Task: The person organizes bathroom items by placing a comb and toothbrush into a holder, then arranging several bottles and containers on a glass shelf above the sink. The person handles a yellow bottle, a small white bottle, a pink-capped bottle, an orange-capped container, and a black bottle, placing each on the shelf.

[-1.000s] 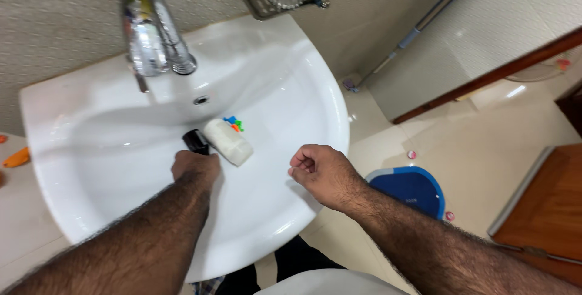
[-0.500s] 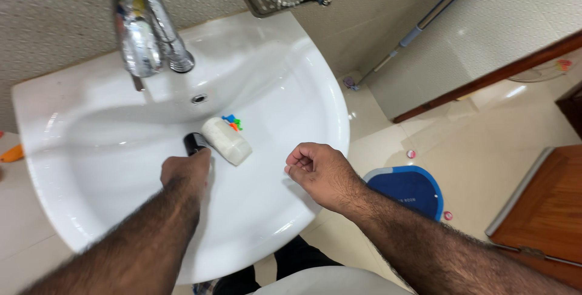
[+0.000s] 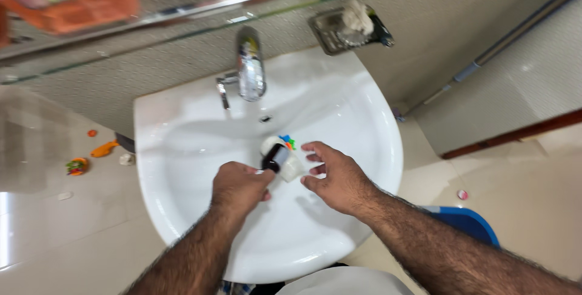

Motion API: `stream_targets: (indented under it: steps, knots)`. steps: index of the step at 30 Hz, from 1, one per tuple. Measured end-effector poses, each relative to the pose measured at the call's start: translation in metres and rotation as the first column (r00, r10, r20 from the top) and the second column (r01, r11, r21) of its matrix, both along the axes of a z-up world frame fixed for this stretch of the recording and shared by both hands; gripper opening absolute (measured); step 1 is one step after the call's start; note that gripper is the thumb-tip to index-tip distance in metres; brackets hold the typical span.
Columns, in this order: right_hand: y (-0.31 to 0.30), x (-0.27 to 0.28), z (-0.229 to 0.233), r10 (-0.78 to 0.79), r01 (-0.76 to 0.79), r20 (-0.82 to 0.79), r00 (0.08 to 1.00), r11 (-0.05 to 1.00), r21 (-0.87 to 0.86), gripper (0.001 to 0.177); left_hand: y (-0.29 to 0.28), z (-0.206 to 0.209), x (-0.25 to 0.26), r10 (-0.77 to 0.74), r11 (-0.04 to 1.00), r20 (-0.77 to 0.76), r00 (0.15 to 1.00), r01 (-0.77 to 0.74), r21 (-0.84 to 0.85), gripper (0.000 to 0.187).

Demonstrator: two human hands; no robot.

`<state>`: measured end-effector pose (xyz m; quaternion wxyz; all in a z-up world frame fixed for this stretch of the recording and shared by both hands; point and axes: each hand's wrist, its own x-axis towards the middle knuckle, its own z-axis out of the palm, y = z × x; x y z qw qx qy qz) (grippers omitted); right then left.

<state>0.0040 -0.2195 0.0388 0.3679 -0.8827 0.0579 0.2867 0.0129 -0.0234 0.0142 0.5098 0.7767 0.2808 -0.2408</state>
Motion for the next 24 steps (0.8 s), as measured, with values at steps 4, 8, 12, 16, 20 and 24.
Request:
stream_targets:
  steps: [4, 8, 12, 16, 20, 24]
  knots:
    - [0.015, 0.004, 0.011, 0.159, -0.199, 0.205, 0.966, 0.961, 0.192, 0.085, 0.004, 0.06, 0.0, -0.272, 0.96, 0.008, 0.962, 0.271, 0.077, 0.028]
    - [0.031, 0.002, 0.034, -0.004, -0.014, 0.061, 0.998, 0.958, 0.287, 0.06, 0.003, 0.107, 0.004, -0.388, 0.906, 0.087, 0.918, 0.362, 0.22, 0.033]
    - [0.04, 0.005, 0.056, -0.113, 0.07, 0.073, 0.991, 0.896, 0.439, 0.05, 0.0, 0.137, 0.006, -0.524, 0.823, 0.08, 0.848, 0.48, 0.304, 0.035]
    - [0.032, 0.004, 0.081, -0.089, 0.036, 0.16, 0.983, 0.952, 0.305, 0.042, -0.004, 0.147, 0.002, -0.589, 0.789, 0.273, 0.761, 0.469, 0.396, 0.04]
    - [0.029, 0.004, 0.113, -0.141, 0.069, 0.18, 0.973, 0.931, 0.358, 0.039, -0.007, 0.156, 0.002, -0.553, 0.831, 0.725, 0.411, 0.213, 0.514, 0.043]
    - [0.034, 0.011, 0.146, -0.209, 0.093, 0.169, 0.963, 0.849, 0.52, 0.034, -0.012, 0.187, 0.009, -0.227, 0.974, 0.788, 0.573, 0.157, 0.166, 0.034]
